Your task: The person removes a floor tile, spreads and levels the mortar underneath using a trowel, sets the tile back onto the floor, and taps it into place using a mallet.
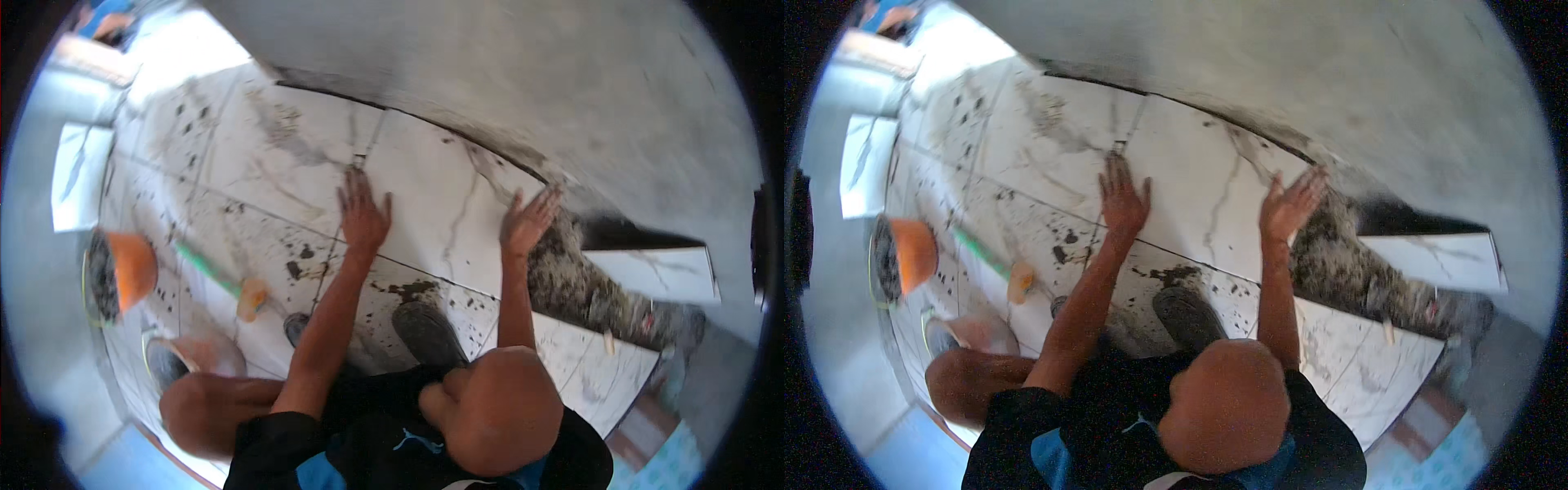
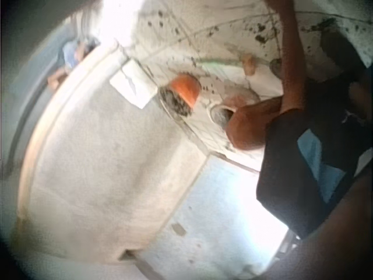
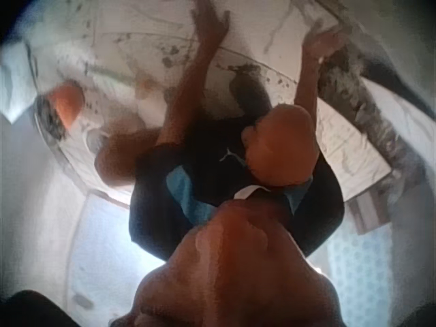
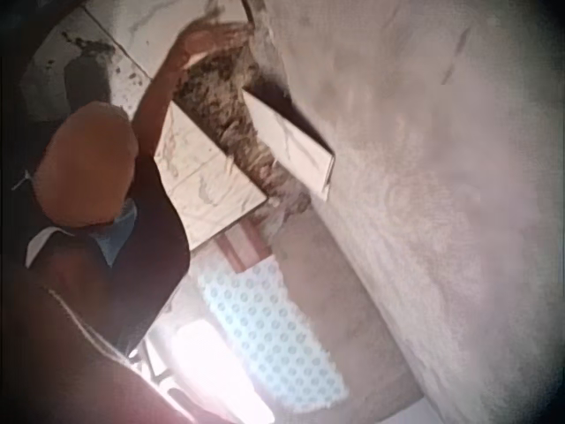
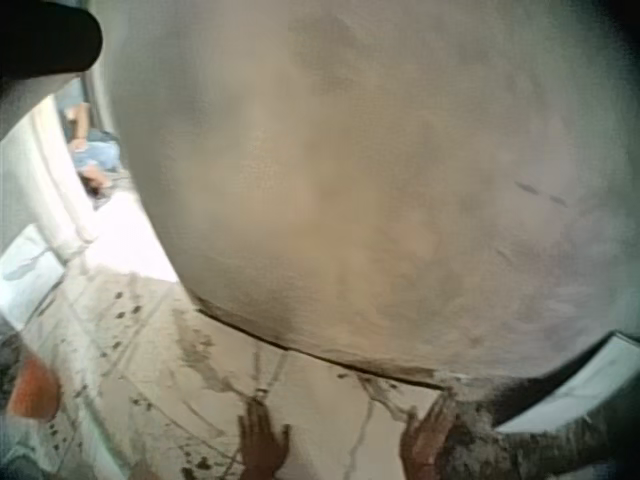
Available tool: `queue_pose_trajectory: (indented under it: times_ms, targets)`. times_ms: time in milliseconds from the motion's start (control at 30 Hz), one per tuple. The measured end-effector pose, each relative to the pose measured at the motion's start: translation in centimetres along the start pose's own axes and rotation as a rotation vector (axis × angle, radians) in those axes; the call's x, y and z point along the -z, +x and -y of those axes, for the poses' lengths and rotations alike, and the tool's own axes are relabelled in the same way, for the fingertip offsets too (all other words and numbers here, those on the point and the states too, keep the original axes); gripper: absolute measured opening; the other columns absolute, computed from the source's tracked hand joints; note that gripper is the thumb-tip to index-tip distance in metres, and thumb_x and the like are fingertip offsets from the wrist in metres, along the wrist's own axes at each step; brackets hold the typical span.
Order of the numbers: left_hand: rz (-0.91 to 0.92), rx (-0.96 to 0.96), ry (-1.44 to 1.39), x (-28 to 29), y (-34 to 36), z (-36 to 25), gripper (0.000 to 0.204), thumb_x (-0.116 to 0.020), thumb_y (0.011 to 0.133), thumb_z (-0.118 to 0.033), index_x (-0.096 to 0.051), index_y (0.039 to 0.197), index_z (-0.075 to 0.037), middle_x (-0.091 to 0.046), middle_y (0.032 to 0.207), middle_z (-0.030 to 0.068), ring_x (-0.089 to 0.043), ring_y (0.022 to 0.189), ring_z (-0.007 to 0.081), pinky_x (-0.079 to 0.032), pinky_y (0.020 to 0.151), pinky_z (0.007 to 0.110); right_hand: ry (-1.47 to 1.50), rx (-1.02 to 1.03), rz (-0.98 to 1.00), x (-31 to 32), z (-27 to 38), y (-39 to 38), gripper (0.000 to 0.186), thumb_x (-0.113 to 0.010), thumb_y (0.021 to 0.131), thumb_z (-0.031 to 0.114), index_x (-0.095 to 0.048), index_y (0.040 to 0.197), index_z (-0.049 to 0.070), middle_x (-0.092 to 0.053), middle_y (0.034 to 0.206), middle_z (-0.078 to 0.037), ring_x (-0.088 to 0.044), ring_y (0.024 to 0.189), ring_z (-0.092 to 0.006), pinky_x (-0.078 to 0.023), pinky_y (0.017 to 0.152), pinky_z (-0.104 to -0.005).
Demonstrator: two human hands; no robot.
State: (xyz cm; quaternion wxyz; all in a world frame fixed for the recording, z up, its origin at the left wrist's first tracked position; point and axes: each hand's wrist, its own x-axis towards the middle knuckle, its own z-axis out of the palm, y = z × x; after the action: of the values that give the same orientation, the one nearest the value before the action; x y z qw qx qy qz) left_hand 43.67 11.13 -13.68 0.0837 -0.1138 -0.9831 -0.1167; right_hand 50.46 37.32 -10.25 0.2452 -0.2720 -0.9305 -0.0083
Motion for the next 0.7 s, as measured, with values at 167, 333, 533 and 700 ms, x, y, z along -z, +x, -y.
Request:
queue_pose_trajectory:
  times_ms: [167,333,533,700]
  targets:
    - [-0.003,-0.031,-0.008,0.4,-0.3,-1.5,0.063,-0.048,0.087,-0.036,-0.034,0.129,0.009,-0.028,0.137,0.0247,-0.025,0.13,0.0357,-0.021,0.105,0.048,-0.009,-0.128,0.282,-4.2,-2.0,-2.0,0.071,-0.035,0.091,0.046,-0.017,0.136,-0.006,-0.016,0.143,-0.023,-0.012,0.134,-0.034,-0.01,0.109,-0.0444]
    - [-0.009,-0.063,-0.029,0.4,0.2,-1.7,0.065,-0.043,0.09,-0.038,-0.026,0.132,0.009,-0.023,0.14,0.0249,-0.019,0.132,0.0354,-0.018,0.106,0.048,-0.126,-0.125,0.32,-3.3,-0.8,-2.0,0.071,-0.032,0.091,0.047,-0.02,0.135,-0.007,-0.018,0.143,-0.022,-0.012,0.134,-0.0326,-0.01,0.109,-0.0451]
    - [-0.039,-0.06,0.003,-1.4,2.2,-2.1,0.066,-0.043,0.09,-0.037,-0.026,0.13,0.012,-0.022,0.14,0.0262,-0.019,0.131,0.0376,-0.016,0.107,0.047,-0.055,-0.108,0.207,-4.9,0.0,-2.9,0.067,-0.04,0.09,0.044,-0.027,0.133,-0.006,-0.018,0.143,-0.022,-0.015,0.133,-0.0341,-0.013,0.108,-0.0465]
    - [-0.012,-0.055,-0.048,-1.9,6.3,-3.7,0.066,-0.043,0.09,-0.036,-0.024,0.131,0.012,-0.019,0.14,0.0268,-0.018,0.131,0.0383,-0.016,0.108,0.046,0.363,0.215,0.129,-0.1,8.1,1.9,0.069,-0.049,0.086,0.043,-0.028,0.134,-0.002,-0.022,0.142,-0.02,-0.018,0.132,-0.0344,-0.015,0.107,-0.0469]
